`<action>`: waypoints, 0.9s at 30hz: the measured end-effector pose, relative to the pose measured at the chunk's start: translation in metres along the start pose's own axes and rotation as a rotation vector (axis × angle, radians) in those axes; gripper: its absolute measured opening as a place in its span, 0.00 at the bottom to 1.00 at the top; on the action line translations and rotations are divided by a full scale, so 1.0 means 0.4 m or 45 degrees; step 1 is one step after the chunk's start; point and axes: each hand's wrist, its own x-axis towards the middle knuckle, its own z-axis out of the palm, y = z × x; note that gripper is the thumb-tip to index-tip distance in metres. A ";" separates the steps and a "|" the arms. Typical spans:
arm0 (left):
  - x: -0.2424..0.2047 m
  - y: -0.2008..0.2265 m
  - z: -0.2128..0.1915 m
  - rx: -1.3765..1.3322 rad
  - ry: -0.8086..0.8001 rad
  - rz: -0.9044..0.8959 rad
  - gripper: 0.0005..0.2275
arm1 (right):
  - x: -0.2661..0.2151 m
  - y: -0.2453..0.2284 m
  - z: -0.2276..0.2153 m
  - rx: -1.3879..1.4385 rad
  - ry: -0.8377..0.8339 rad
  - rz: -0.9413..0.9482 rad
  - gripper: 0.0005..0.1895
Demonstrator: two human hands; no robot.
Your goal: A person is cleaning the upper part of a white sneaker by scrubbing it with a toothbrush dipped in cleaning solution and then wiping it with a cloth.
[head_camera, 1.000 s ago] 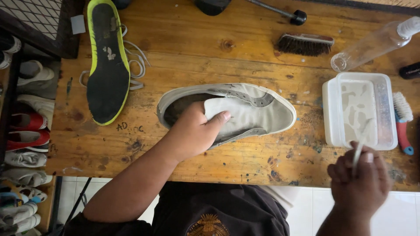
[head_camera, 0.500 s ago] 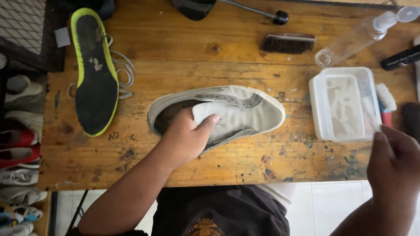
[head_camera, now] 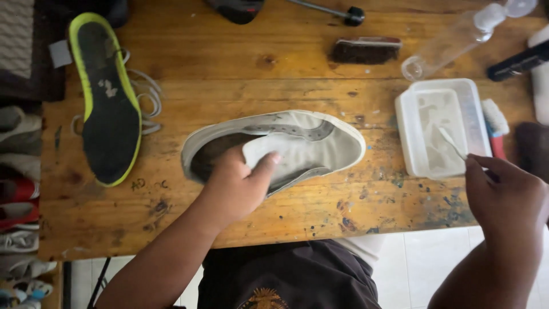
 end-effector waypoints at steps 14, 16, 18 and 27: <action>-0.017 -0.007 -0.002 0.168 -0.039 0.268 0.11 | -0.019 -0.014 0.009 0.304 0.033 -0.011 0.13; -0.019 -0.011 0.001 0.185 -0.023 0.322 0.11 | -0.027 0.003 0.024 0.273 0.101 -0.098 0.13; -0.019 -0.005 0.001 0.286 -0.110 0.183 0.12 | -0.040 0.002 0.035 0.337 0.311 -0.212 0.14; -0.025 -0.026 0.025 0.472 -0.190 0.187 0.32 | -0.055 0.028 0.045 0.335 0.264 -0.113 0.11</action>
